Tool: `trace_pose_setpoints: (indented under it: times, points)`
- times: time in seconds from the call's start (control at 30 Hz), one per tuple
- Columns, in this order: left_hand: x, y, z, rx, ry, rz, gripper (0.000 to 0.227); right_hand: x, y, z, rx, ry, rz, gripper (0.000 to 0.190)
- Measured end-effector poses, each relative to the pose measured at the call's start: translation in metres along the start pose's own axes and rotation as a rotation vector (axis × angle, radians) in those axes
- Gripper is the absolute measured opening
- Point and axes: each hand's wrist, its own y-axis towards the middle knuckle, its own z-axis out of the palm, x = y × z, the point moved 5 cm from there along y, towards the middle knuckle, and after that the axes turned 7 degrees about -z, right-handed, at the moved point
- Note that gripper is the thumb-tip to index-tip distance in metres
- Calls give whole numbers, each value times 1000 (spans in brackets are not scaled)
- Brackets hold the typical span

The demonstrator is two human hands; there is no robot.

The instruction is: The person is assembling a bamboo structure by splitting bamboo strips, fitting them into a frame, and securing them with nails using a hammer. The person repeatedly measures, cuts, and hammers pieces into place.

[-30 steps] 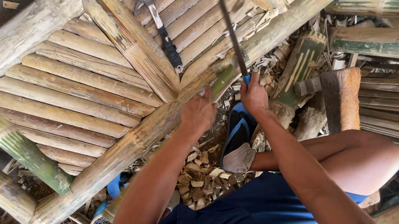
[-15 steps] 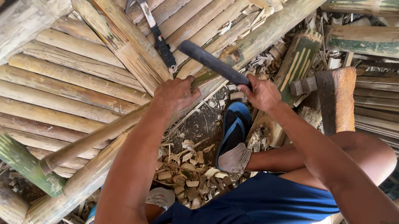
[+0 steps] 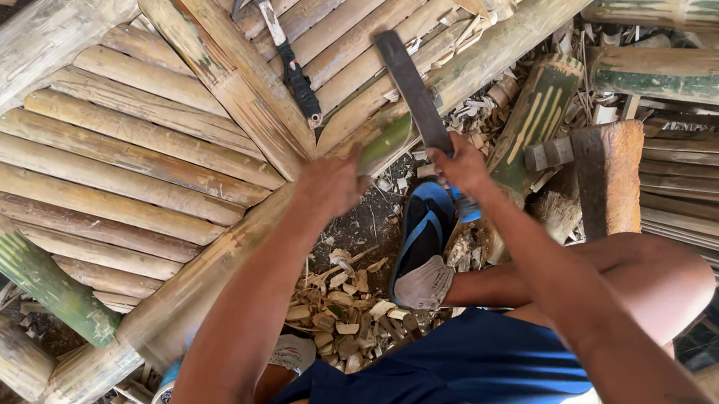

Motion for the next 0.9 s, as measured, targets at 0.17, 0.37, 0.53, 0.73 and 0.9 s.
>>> trace_pose_setpoints:
  times: [0.17, 0.37, 0.53, 0.73, 0.9]
  points:
    - [-57, 16, 32, 46, -894, -142, 61, 51, -51, 17, -224, -344, -430, 26]
    - [-73, 36, 45, -58, -1126, -155, 63, 89, -81, 35, -480, -485, -745, 28]
    - [-78, 32, 53, -49, -1131, -140, 65, 65, -39, 36, -336, -524, -410, 22]
    - [-72, 32, 57, 20, -1104, -175, 63, 49, -46, 22, -380, -406, -458, 20]
    - [-67, 36, 64, 44, -1044, -152, 64, 53, -34, 27, -327, -439, -361, 21]
